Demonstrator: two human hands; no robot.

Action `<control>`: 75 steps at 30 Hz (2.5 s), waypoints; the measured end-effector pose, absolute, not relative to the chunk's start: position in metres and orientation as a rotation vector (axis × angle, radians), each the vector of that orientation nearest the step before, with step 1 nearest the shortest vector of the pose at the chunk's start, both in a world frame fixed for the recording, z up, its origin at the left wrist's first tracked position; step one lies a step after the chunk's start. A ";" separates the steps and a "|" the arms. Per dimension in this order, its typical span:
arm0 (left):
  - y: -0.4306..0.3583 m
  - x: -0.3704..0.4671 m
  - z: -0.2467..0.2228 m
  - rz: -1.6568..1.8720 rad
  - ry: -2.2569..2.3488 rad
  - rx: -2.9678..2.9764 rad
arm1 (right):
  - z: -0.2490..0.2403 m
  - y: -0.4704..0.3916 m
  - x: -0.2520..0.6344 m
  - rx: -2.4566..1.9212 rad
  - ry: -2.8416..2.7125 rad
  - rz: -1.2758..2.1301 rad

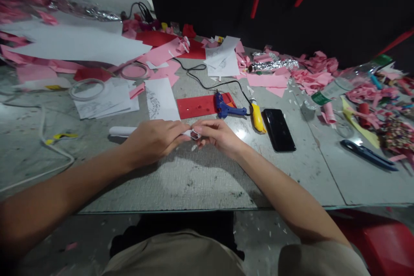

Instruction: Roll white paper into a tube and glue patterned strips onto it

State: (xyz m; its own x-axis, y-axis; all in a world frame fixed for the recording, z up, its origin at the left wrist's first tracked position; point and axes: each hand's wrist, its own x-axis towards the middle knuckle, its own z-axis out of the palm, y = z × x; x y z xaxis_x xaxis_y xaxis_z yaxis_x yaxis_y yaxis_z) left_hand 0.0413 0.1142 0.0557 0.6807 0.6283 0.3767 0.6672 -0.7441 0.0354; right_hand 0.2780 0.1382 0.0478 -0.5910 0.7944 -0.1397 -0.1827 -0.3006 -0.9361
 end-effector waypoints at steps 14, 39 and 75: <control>0.118 0.039 0.053 -0.577 -1.245 -2.753 | 0.042 0.143 0.281 -0.871 -1.327 1.846; 0.118 0.038 0.053 -0.576 -1.288 -2.777 | 0.044 0.144 0.281 -0.865 -1.269 1.858; 0.118 0.040 0.051 -0.611 -1.249 -2.800 | 0.038 0.146 0.281 -0.853 -1.256 1.790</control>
State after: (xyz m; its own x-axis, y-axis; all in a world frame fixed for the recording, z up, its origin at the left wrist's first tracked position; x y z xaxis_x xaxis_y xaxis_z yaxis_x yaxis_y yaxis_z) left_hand 0.0401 0.1184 0.0513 0.6042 0.7128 0.3562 0.7186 -0.6805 0.1429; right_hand 0.2813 0.1459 0.0384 -0.4764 0.8746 -0.0898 -0.2130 -0.2139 -0.9534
